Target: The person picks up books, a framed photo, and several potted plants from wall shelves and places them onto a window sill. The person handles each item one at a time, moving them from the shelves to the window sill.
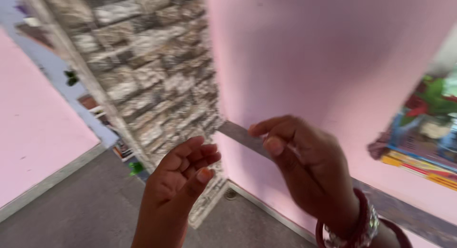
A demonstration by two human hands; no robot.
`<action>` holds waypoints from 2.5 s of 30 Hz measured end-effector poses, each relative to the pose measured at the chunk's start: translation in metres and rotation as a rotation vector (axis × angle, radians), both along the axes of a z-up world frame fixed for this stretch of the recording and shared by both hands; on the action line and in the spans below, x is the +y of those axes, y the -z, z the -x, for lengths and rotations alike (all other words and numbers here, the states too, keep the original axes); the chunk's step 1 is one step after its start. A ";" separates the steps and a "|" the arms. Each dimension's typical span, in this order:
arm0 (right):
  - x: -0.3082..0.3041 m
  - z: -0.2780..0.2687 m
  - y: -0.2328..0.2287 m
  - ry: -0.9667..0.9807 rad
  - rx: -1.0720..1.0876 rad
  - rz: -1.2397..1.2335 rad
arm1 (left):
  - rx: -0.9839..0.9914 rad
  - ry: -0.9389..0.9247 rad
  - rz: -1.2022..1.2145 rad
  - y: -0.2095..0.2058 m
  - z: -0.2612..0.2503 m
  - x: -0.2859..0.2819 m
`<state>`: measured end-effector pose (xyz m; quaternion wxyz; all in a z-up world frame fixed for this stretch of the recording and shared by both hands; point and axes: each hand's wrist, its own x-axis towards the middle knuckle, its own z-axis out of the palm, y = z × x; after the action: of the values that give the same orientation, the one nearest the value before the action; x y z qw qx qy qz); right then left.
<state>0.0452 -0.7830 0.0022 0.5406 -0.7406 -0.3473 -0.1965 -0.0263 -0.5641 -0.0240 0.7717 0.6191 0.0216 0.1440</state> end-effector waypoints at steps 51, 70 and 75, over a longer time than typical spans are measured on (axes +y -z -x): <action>0.840 -0.186 -0.078 -0.427 -0.066 -0.084 | -0.123 -0.277 -0.052 -0.040 -0.120 0.835; 0.989 -0.336 -0.100 0.127 0.067 0.073 | -0.128 -0.040 -0.035 -0.014 -0.339 1.044; 1.051 -0.396 -0.115 0.190 0.091 0.248 | -0.077 -0.091 -0.022 -0.023 -0.388 1.101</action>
<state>0.4407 0.2679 0.1172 0.4392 -0.8393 -0.2724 -0.1687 0.3617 0.5366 -0.0007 0.7577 0.6200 0.0185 0.2030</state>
